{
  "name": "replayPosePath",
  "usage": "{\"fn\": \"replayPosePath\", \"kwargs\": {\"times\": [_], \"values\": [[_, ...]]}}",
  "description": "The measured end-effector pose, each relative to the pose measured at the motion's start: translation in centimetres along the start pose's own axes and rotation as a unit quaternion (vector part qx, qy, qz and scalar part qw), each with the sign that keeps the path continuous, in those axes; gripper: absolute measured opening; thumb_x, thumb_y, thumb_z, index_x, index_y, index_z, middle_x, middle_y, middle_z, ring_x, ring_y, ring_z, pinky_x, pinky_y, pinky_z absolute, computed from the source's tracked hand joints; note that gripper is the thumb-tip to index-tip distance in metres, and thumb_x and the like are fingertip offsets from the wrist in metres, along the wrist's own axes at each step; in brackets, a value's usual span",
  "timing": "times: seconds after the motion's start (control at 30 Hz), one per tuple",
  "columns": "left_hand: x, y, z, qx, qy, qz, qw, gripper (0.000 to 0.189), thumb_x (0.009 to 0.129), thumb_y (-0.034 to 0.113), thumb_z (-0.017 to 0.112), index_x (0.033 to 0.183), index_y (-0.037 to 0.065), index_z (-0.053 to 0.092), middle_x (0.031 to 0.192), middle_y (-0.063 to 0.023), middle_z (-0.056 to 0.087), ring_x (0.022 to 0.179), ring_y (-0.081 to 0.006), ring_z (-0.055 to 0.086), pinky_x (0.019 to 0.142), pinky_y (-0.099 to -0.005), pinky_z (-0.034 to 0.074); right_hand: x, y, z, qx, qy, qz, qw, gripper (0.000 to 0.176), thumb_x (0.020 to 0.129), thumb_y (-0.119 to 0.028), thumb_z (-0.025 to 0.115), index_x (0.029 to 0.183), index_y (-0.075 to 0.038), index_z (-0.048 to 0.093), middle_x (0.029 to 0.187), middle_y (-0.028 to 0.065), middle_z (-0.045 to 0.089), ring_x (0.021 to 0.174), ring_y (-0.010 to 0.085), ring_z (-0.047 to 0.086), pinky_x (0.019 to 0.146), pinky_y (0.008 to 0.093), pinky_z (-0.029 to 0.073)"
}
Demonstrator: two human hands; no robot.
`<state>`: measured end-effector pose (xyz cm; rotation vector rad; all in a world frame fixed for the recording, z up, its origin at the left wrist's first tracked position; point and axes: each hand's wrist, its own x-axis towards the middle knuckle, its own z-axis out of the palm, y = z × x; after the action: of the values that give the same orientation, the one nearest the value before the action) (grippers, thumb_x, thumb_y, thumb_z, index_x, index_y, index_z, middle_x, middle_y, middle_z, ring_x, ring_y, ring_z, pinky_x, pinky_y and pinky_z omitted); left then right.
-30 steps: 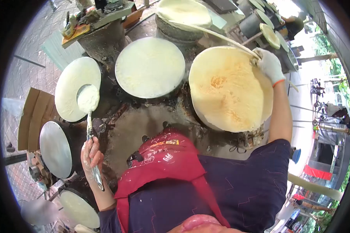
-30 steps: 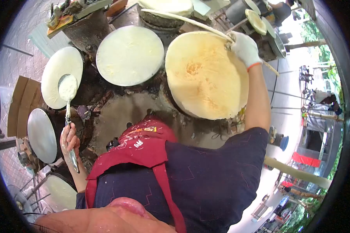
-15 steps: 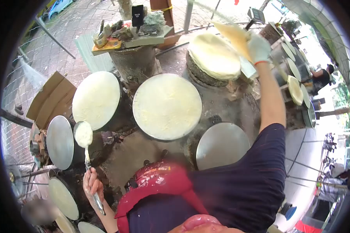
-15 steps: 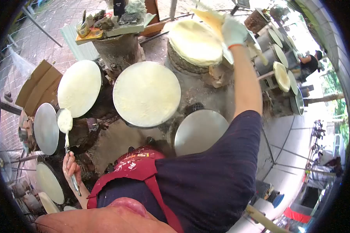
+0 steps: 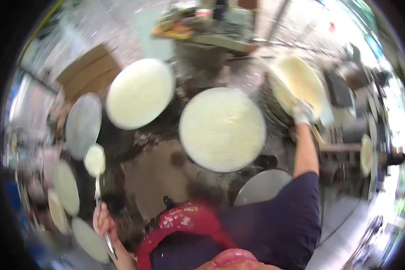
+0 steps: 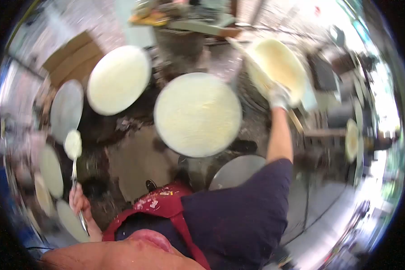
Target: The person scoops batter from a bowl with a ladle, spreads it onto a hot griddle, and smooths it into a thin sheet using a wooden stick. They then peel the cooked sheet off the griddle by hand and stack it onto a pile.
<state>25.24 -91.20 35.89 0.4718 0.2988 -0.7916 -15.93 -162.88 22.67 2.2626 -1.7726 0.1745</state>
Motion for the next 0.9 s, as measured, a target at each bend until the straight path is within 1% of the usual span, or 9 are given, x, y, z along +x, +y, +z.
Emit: {"fn": "replayPosePath", "kwargs": {"times": [0.07, 0.23, 0.33, 0.43, 0.53, 0.6, 0.7, 0.8, 0.9], "values": [[-0.7, -0.4, 0.0, -0.176, -0.074, -0.098, 0.977, 0.046, 0.103, 0.021, 0.025, 0.127, -0.017, 0.035, 0.055, -0.0027, 0.044, 0.032, -0.0092, 0.038, 0.029, -0.0230, 0.032, 0.8, 0.8, -0.6, 0.011, -0.062, -0.032, 0.998, 0.028, 0.083, -0.020, 0.053, 0.108, -0.010, 0.060, 0.105, 0.0152, 0.064, 0.098, 0.0337, 0.061, 0.086, 0.0423, 0.048], [-8.1, 2.8, -1.9, 0.118, 0.009, 0.064, 0.991, 0.029, 0.102, 0.019, 0.037, 0.106, -0.006, 0.050, 0.056, 0.0106, 0.035, 0.031, 0.0023, 0.031, 0.032, -0.0188, 0.028, -3.4, -0.3, 1.0, 0.086, 0.012, -0.095, 0.992, 0.047, 0.091, -0.023, 0.051, 0.134, -0.006, 0.041, 0.128, 0.0189, 0.053, 0.113, 0.0320, 0.054, 0.098, 0.0383, 0.042], [-14.9, 5.2, -7.7, 0.026, -0.005, 0.114, 0.993, 0.027, 0.101, 0.018, 0.040, 0.106, -0.007, 0.050, 0.059, 0.0088, 0.037, 0.032, 0.0017, 0.031, 0.033, -0.0175, 0.026, -15.2, -10.9, -3.1, 0.221, 0.102, -0.138, 0.960, 0.060, 0.092, -0.021, 0.055, 0.145, -0.005, 0.033, 0.137, 0.0202, 0.048, 0.117, 0.0284, 0.054, 0.100, 0.0358, 0.042], [-22.6, 7.2, -15.4, -0.132, -0.043, 0.182, 0.974, 0.032, 0.102, 0.013, 0.031, 0.113, -0.015, 0.042, 0.064, 0.0006, 0.042, 0.032, -0.0046, 0.038, 0.033, -0.0211, 0.026, -28.0, -24.3, -3.9, 0.403, 0.009, -0.363, 0.840, 0.059, 0.089, -0.011, 0.058, 0.142, 0.000, 0.035, 0.138, 0.0208, 0.047, 0.122, 0.0292, 0.050, 0.102, 0.0351, 0.041], [-33.0, 10.6, -23.9, -0.117, 0.011, 0.269, 0.956, 0.031, 0.102, 0.014, 0.033, 0.112, -0.013, 0.044, 0.064, 0.0015, 0.042, 0.032, -0.0035, 0.036, 0.035, -0.0196, 0.027, -48.0, -38.0, -13.2, 0.522, -0.262, -0.370, 0.723, 0.056, 0.087, -0.003, 0.060, 0.139, 0.001, 0.040, 0.137, 0.0191, 0.048, 0.113, 0.0254, 0.057, 0.094, 0.0306, 0.047], [-40.1, 13.9, -29.3, -0.008, 0.172, 0.312, 0.934, 0.026, 0.100, 0.017, 0.040, 0.098, -0.006, 0.052, 0.062, 0.0040, 0.040, 0.033, -0.0044, 0.030, 0.036, -0.0207, 0.025, -60.7, -43.4, -17.9, 0.562, -0.503, -0.307, 0.580, 0.056, 0.086, -0.001, 0.062, 0.139, 0.000, 0.042, 0.127, 0.0135, 0.056, 0.093, 0.0134, 0.059, 0.079, 0.0225, 0.050], [-49.4, 19.4, -41.6, 0.143, 0.363, 0.297, 0.871, 0.024, 0.098, 0.020, 0.044, 0.088, 0.000, 0.055, 0.065, 0.0000, 0.047, 0.036, -0.0088, 0.038, 0.036, -0.0243, 0.031, -78.1, -49.1, -27.2, 0.482, -0.583, -0.404, 0.514, 0.054, 0.088, -0.002, 0.062, 0.138, 0.000, 0.043, 0.109, 0.0040, 0.058, 0.083, 0.0055, 0.054, 0.069, 0.0192, 0.047], [-54.9, 23.6, -51.8, 0.420, 0.597, 0.077, 0.679, 0.020, 0.094, 0.015, 0.047, 0.089, -0.002, 0.056, 0.073, -0.0093, 0.059, 0.050, -0.0184, 0.058, 0.046, -0.0324, 0.046, -91.4, -53.6, -30.8, 0.354, -0.700, -0.457, 0.419, 0.041, 0.092, -0.012, 0.061, 0.130, -0.002, 0.051, 0.109, 0.0065, 0.059, 0.085, 0.0070, 0.057, 0.070, 0.0209, 0.049], [-58.9, 23.6, -67.0, 0.717, 0.545, -0.063, 0.430, 0.019, 0.090, 0.010, 0.046, 0.090, -0.005, 0.058, 0.082, -0.0190, 0.065, 0.071, -0.0333, 0.065, 0.062, -0.0424, 0.051, -101.0, -56.8, -26.5, 0.154, -0.712, -0.561, 0.393, 0.032, 0.092, -0.027, 0.060, 0.116, -0.006, 0.057, 0.095, 0.0053, 0.059, 0.074, 0.0081, 0.056, 0.060, 0.0219, 0.047]]}}
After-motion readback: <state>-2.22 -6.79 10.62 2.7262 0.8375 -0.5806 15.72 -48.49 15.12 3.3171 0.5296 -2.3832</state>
